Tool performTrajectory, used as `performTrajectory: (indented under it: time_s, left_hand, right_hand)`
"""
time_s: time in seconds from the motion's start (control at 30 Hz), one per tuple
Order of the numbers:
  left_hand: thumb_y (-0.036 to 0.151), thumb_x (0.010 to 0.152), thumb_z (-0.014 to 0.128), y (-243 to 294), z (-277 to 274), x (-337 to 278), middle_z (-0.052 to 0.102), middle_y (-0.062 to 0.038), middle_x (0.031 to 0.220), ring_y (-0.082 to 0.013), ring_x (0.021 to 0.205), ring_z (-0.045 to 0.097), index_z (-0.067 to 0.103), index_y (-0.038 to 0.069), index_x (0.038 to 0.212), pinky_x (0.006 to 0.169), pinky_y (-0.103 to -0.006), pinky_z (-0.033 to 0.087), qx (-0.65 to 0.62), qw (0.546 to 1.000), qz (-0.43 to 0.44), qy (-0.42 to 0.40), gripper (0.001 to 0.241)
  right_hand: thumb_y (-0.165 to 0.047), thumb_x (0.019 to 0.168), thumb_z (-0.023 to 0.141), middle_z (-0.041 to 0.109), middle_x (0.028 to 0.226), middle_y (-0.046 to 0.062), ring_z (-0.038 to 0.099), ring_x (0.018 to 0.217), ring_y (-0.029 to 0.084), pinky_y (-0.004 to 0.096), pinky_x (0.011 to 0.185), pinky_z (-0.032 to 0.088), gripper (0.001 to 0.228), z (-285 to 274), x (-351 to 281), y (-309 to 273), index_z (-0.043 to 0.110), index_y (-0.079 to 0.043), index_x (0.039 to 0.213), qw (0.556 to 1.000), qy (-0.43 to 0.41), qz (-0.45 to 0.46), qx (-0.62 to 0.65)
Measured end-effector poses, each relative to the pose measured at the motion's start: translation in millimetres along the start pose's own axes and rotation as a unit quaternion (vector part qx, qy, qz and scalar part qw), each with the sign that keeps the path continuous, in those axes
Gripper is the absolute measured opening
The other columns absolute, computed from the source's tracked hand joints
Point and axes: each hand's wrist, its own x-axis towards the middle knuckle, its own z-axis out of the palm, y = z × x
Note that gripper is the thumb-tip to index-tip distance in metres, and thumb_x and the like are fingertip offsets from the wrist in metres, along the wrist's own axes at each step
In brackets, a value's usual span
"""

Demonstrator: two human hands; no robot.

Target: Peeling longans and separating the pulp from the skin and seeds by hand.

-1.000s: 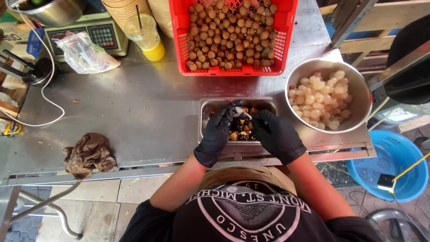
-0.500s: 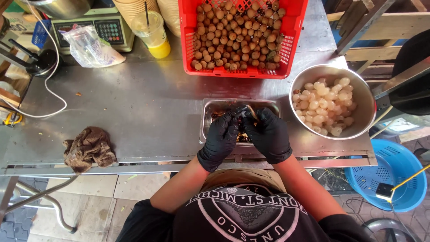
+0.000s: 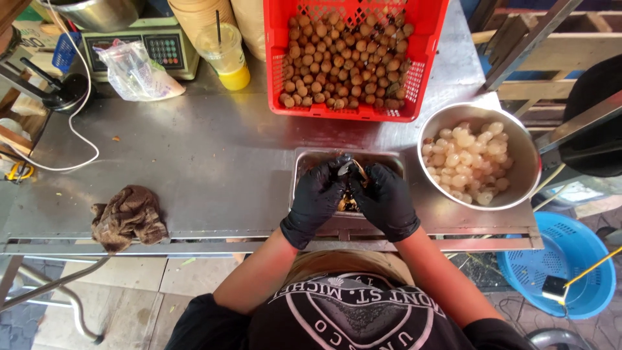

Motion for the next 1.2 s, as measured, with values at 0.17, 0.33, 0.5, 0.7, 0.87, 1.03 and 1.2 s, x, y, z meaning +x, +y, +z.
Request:
performTrajectory:
  time_s: [0.17,0.33,0.5,0.7,0.87,1.03,1.2]
  left_hand:
    - [0.001,0.097,0.061,-2,-3,-1,0.075,-0.007,0.122,-0.0146,0.115,0.07,0.066,0.006,0.135,0.101,-0.0312,0.054,0.068,0.998,0.016,-0.002,0.039]
    - [0.007,0.098,0.067,-15,0,-2,0.077,-0.006,0.12,-0.0143,0.112,0.072,0.068,0.006,0.133,0.098,-0.0311,0.055,0.084,0.996,-0.01,-0.006,0.035]
    - [0.005,0.1,0.062,-25,5,4,0.072,-0.002,0.115,-0.0114,0.103,0.066,0.067,0.003,0.133,0.093,-0.0297,0.054,-0.163,0.975,-0.148,-0.033,0.033]
    - [0.005,0.098,0.063,-35,6,6,0.074,-0.001,0.111,-0.009,0.099,0.067,0.07,0.003,0.125,0.088,-0.0272,0.055,-0.117,0.979,-0.164,-0.023,0.028]
    - [0.006,0.098,0.063,-53,2,7,0.074,-0.001,0.11,-0.0093,0.098,0.067,0.071,0.003,0.125,0.086,-0.0276,0.056,-0.141,0.971,-0.191,-0.025,0.028]
    - [0.005,0.098,0.065,-68,4,6,0.074,-0.002,0.109,-0.0113,0.097,0.068,0.071,0.003,0.125,0.086,-0.0296,0.056,-0.208,0.954,-0.217,-0.019,0.028]
    - [0.003,0.096,0.061,-83,5,6,0.072,-0.004,0.114,-0.0139,0.102,0.069,0.068,0.003,0.125,0.09,-0.0313,0.057,-0.263,0.939,-0.222,-0.015,0.03]
  right_hand:
    - [-0.01,0.092,0.074,0.071,0.087,-0.003,0.062,0.078,0.006,0.027,0.07,0.054,0.014,13,1,24,0.072,-0.006,0.106,0.937,-0.073,0.161,0.3]
    - [-0.01,0.094,0.072,0.071,0.086,-0.006,0.061,0.078,0.002,0.023,0.071,0.055,0.011,17,1,30,0.074,-0.006,0.104,0.931,-0.103,0.205,0.283]
    - [-0.002,0.09,0.07,0.072,0.086,-0.004,0.066,0.08,0.007,0.027,0.072,0.057,0.008,22,1,49,0.07,-0.004,0.098,0.868,-0.152,0.249,0.402]
    - [-0.015,0.098,0.064,0.074,0.096,0.008,0.068,0.084,0.02,0.033,0.075,0.058,0.016,32,-14,49,0.072,-0.004,0.106,0.81,-0.097,0.283,0.504]
    - [-0.009,0.079,0.079,0.071,0.093,0.01,0.07,0.083,0.027,0.035,0.072,0.055,0.03,7,-1,20,0.068,-0.008,0.106,0.991,-0.033,0.017,0.129]
    - [-0.01,0.077,0.084,0.068,0.09,0.01,0.068,0.083,0.028,0.036,0.071,0.054,0.03,23,-7,44,0.068,-0.008,0.102,0.996,-0.019,0.002,0.092]
    - [0.004,0.088,0.068,0.07,0.117,0.003,0.067,0.109,0.013,0.029,0.089,0.056,0.022,69,-31,93,0.062,-0.005,0.108,0.897,0.003,0.155,0.414]
